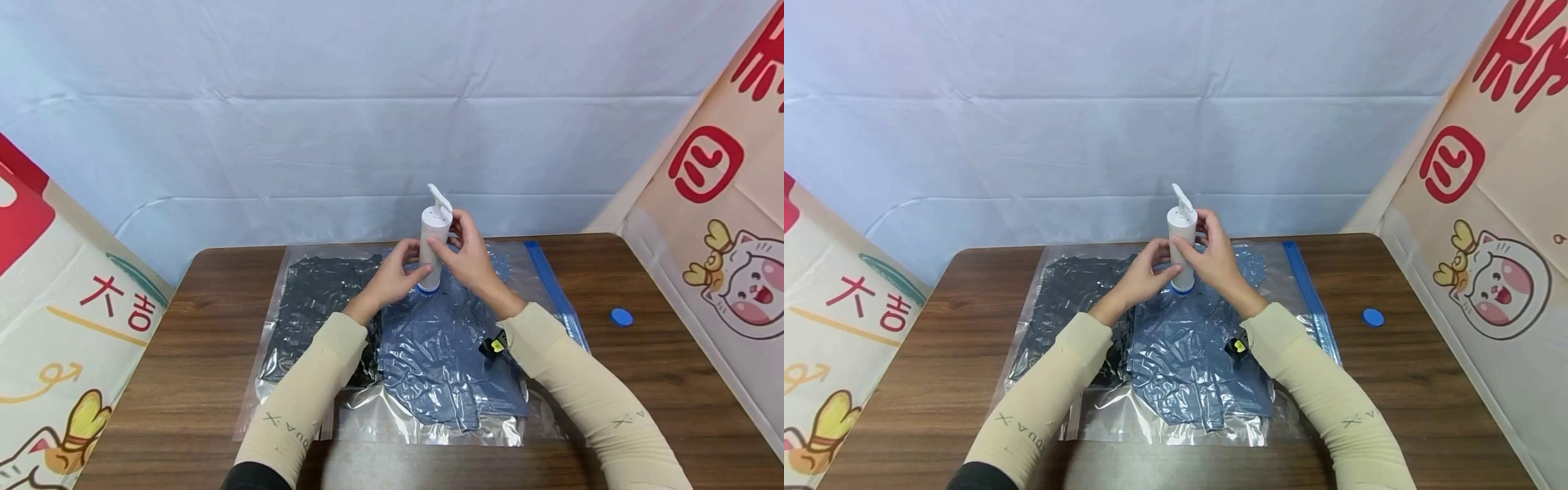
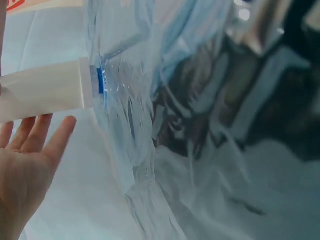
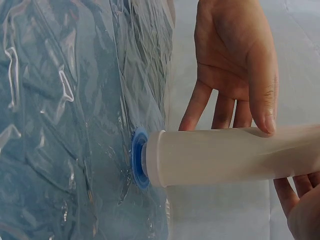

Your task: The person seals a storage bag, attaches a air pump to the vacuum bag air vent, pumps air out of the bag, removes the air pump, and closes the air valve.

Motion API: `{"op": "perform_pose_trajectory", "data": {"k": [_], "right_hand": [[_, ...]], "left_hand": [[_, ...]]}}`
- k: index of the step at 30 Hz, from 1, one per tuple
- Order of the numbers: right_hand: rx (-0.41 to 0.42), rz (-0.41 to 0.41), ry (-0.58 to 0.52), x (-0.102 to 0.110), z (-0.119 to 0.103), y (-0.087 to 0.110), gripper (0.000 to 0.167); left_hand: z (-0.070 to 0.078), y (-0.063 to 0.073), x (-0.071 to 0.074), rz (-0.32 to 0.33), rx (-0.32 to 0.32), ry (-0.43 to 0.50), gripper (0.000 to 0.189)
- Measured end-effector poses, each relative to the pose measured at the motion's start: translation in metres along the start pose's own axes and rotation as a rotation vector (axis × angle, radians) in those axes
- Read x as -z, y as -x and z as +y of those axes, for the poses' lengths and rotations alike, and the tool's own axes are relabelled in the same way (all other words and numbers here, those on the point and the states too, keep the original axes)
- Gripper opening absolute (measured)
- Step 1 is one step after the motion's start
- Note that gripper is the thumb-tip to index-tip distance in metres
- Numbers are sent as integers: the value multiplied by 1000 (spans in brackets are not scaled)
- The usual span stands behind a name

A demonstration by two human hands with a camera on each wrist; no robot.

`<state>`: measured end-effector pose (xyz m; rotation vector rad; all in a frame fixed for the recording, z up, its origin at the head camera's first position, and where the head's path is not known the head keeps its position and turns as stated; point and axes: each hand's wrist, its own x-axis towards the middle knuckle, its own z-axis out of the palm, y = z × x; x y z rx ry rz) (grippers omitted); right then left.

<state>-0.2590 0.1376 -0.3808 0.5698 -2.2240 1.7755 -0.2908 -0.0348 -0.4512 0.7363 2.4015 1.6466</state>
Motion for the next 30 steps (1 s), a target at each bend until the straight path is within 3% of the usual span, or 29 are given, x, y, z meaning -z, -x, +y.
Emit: {"op": "perform_pose_trajectory", "data": {"k": [10, 14, 20, 24, 30], "right_hand": [[-27, -11, 4, 0, 0, 1, 53], [-14, -4, 4, 0, -1, 2, 52], [-24, -20, 23, 1, -4, 2, 49], [-37, -32, 49, 0, -4, 2, 57], [-50, -25, 33, 0, -4, 3, 58]], "left_hand": [[3, -4, 0, -5, -12, -145, 54], [1, -3, 0, -6, 4, -115, 51], [-2, -3, 0, 43, 13, -46, 48], [0, -2, -2, 72, 43, -7, 53], [0, -2, -3, 46, 18, -28, 61]]}}
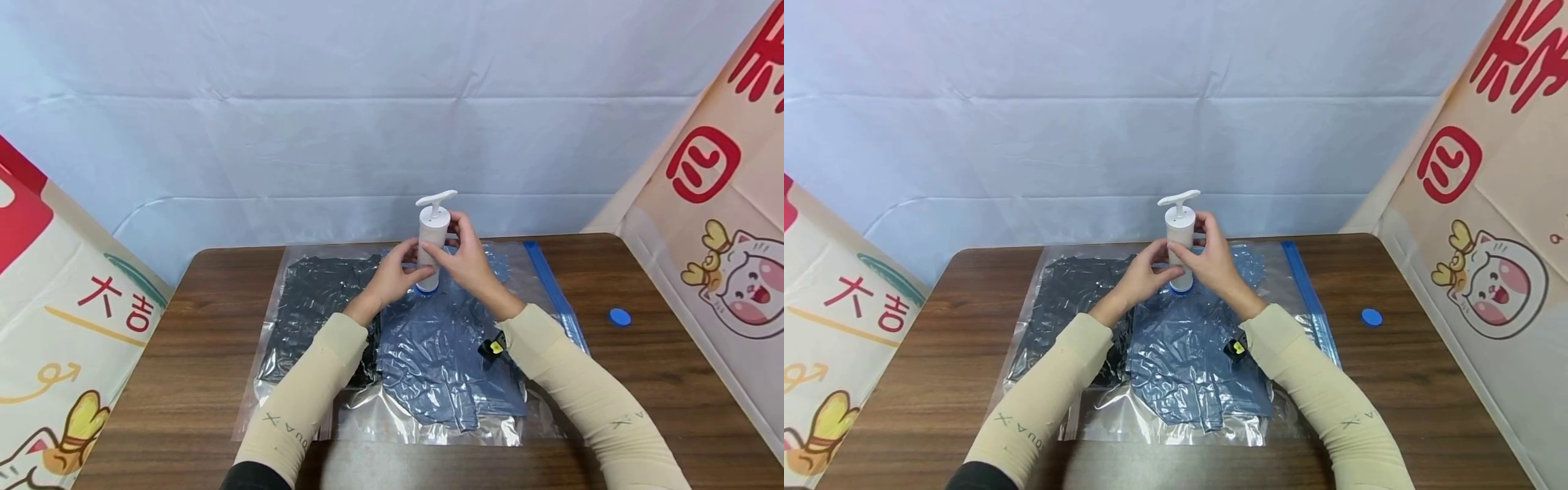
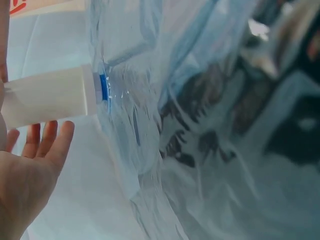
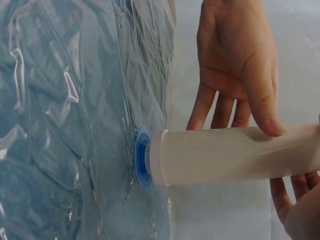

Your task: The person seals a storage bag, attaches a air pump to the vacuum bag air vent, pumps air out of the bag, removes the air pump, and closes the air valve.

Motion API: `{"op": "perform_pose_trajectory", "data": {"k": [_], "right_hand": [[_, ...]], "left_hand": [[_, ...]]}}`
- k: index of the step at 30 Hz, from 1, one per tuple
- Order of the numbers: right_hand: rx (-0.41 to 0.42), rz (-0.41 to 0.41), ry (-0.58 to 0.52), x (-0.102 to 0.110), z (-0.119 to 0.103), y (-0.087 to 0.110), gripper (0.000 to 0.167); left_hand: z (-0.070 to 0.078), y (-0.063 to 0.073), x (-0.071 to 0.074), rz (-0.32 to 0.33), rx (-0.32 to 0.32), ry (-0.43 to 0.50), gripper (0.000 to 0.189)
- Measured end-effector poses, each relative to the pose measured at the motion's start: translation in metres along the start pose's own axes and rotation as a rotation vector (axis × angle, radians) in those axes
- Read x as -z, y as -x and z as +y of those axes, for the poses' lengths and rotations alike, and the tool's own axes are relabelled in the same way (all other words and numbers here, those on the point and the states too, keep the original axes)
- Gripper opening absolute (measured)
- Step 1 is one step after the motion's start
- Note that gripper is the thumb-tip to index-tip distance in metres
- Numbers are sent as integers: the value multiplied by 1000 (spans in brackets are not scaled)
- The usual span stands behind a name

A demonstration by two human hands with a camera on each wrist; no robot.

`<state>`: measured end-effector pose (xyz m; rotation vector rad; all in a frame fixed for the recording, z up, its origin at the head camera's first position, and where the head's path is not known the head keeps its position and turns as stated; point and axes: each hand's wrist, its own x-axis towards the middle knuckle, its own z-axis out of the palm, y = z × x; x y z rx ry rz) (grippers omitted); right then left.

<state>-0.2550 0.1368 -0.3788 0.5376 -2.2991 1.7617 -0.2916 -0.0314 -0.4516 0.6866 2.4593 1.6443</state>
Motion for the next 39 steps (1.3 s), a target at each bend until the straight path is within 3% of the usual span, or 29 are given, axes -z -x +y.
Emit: {"op": "perform_pose_trajectory", "data": {"k": [5, 9, 14, 19, 25, 32, 39], "right_hand": [[17, 2, 6, 0, 1, 1, 53], [1, 5, -7, -1, 2, -1, 59], [7, 21, -44, -1, 20, -5, 59], [30, -3, -23, 0, 1, -1, 50], [12, 10, -6, 1, 2, 0, 59], [26, 54, -64, -1, 41, -9, 57], [50, 32, -37, 2, 48, -7, 54]], "left_hand": [[1, 2, 3, -5, -14, -2, 50], [3, 2, 3, 24, -12, 19, 45], [2, 2, 1, 36, 8, 82, 46], [1, 4, 4, 27, 7, 128, 49], [-1, 3, 6, 42, -6, 68, 54], [-1, 4, 6, 40, -10, -59, 46], [-3, 5, 6, 72, -2, -20, 37]]}}
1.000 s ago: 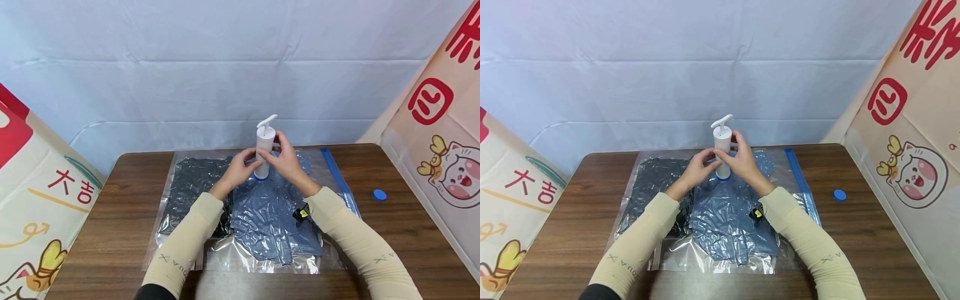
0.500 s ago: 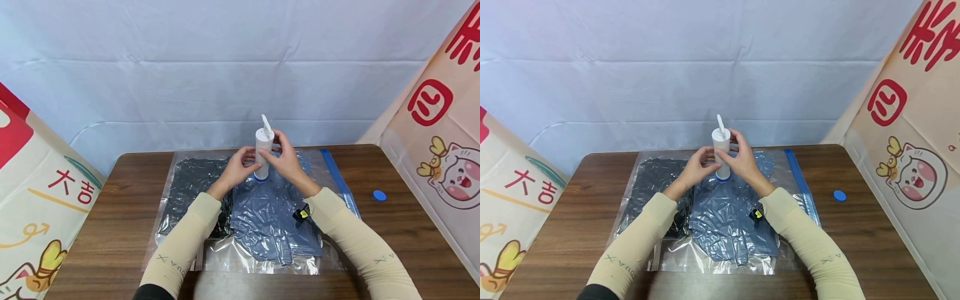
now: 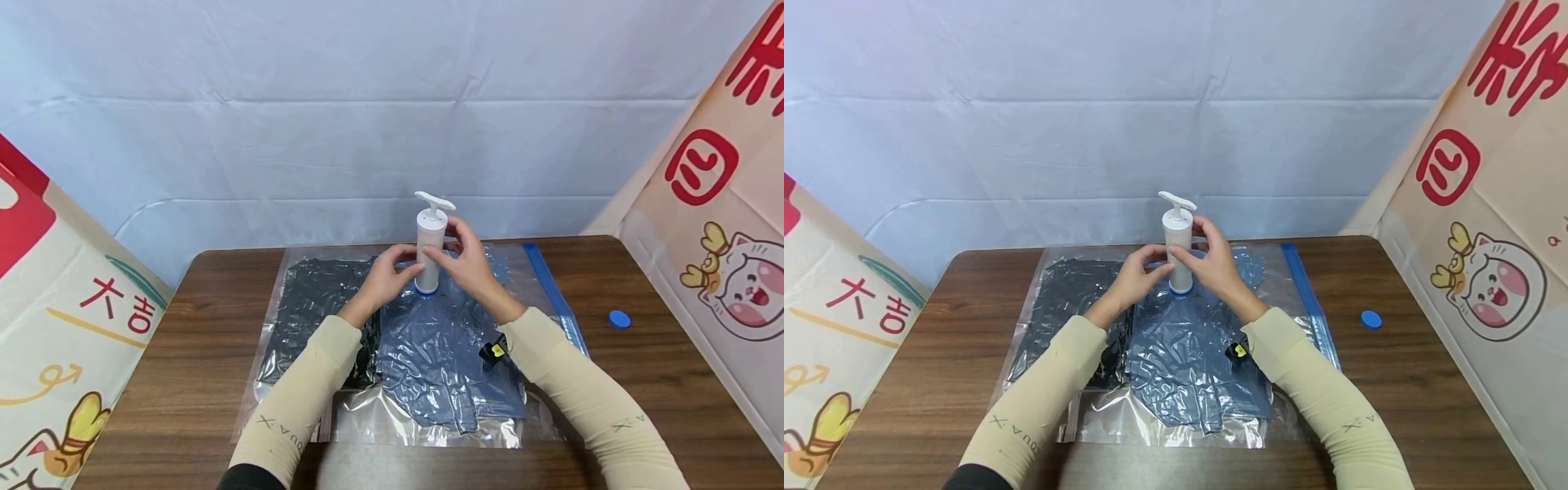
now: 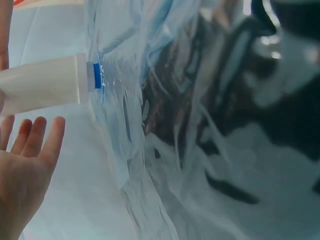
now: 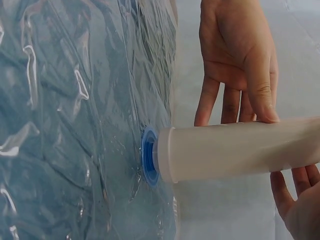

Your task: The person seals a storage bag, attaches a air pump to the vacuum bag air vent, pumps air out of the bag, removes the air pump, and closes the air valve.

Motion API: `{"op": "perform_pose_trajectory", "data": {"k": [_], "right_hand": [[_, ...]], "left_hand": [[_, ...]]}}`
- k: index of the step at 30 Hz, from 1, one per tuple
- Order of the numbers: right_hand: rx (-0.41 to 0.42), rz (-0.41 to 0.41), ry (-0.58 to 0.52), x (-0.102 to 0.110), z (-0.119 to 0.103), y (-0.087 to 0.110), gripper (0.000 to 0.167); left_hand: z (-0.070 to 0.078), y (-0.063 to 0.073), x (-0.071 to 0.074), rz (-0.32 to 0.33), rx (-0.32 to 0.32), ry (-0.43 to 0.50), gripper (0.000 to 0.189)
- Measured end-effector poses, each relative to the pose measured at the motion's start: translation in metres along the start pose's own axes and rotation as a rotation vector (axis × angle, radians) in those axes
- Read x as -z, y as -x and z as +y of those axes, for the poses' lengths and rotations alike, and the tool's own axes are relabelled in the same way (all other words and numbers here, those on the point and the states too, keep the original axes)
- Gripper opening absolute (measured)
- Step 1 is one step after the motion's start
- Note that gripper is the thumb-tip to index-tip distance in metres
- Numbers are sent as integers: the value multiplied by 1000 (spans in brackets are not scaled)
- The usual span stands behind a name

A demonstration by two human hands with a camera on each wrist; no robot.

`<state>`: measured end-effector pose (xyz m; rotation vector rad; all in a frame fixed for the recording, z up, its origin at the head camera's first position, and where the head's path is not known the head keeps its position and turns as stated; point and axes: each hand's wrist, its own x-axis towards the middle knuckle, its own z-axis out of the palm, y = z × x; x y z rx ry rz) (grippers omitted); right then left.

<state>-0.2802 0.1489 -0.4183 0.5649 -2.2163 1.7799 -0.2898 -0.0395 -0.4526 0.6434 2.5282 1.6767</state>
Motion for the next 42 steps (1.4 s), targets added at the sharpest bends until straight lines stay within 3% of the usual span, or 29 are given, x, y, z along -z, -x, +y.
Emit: {"op": "perform_pose_trajectory", "data": {"k": [8, 17, 24, 29, 34, 42], "right_hand": [[-39, -8, -42, -1, -5, 0, 57], [-19, -33, 43, -2, -43, 7, 48], [0, -18, 40, -2, -39, 7, 51], [-48, -5, -46, -2, -14, 3, 57], [-49, 0, -44, -3, 2, 3, 52], [-33, -20, -44, -3, -33, 10, 44]], "left_hand": [[-1, -2, -2, -36, -11, 70, 45], [0, -4, -1, -33, -17, -35, 48], [1, -2, -1, -36, 14, 3, 44], [1, -2, -2, -27, 12, 40, 40], [-2, -3, -4, -33, -14, 33, 50], [-2, -1, -4, -57, -8, 52, 48]]}}
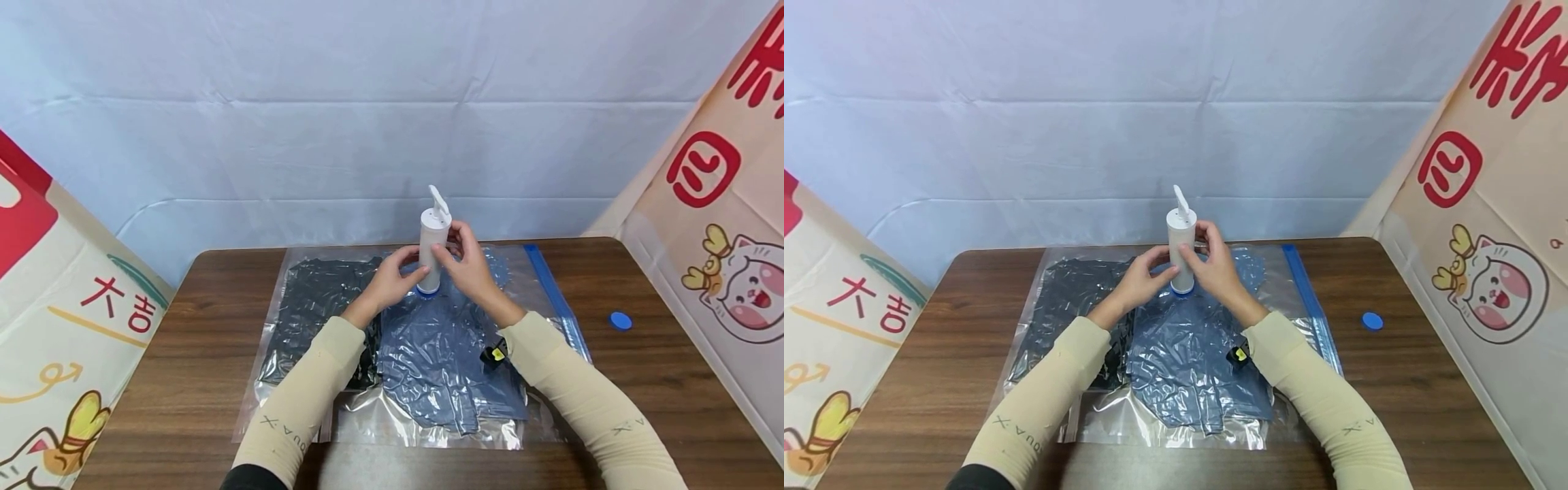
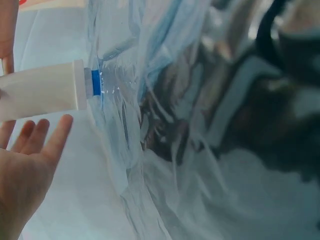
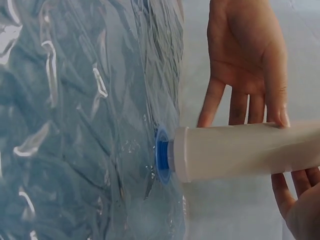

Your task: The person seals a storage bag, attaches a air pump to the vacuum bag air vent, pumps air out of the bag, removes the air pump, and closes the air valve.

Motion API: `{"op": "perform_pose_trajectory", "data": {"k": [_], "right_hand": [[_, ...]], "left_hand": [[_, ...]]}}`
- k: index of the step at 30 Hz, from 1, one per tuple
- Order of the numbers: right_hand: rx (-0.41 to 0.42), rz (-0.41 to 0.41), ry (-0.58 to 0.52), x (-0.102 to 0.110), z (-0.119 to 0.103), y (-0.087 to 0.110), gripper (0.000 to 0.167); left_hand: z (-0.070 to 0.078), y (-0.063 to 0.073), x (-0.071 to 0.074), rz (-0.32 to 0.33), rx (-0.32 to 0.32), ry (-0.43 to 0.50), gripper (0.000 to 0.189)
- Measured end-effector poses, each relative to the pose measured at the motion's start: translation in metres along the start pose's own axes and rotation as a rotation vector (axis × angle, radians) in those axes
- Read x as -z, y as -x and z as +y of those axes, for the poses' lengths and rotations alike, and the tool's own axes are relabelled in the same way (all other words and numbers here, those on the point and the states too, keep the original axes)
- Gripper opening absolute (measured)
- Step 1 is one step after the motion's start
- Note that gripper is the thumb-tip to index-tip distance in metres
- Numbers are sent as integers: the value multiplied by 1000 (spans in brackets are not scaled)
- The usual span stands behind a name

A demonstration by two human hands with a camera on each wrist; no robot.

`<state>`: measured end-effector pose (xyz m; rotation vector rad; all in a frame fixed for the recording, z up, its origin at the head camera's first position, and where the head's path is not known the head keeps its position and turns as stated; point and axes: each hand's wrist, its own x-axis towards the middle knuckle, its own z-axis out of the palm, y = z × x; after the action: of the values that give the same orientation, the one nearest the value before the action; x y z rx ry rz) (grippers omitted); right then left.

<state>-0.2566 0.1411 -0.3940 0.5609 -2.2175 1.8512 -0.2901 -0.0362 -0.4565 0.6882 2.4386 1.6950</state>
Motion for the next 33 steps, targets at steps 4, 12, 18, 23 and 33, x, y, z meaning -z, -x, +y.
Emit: {"op": "perform_pose_trajectory", "data": {"k": [4, 12, 18, 23, 33], "right_hand": [[16, -5, -5, 1, 2, 0, 44], [-15, -16, 19, 1, 5, 2, 51], [-22, -32, 39, 1, 3, 3, 51], [0, -13, 66, 1, 0, 0, 50], [25, 40, 70, 8, 19, -15, 51]], "left_hand": [[1, 0, -1, 12, 8, 7, 44], [3, -3, -4, 35, 39, -6, 51], [4, -5, -6, 41, 13, -86, 49], [7, -6, -8, 60, 3, -67, 48], [21, -9, -7, 104, -41, -13, 48]]}}
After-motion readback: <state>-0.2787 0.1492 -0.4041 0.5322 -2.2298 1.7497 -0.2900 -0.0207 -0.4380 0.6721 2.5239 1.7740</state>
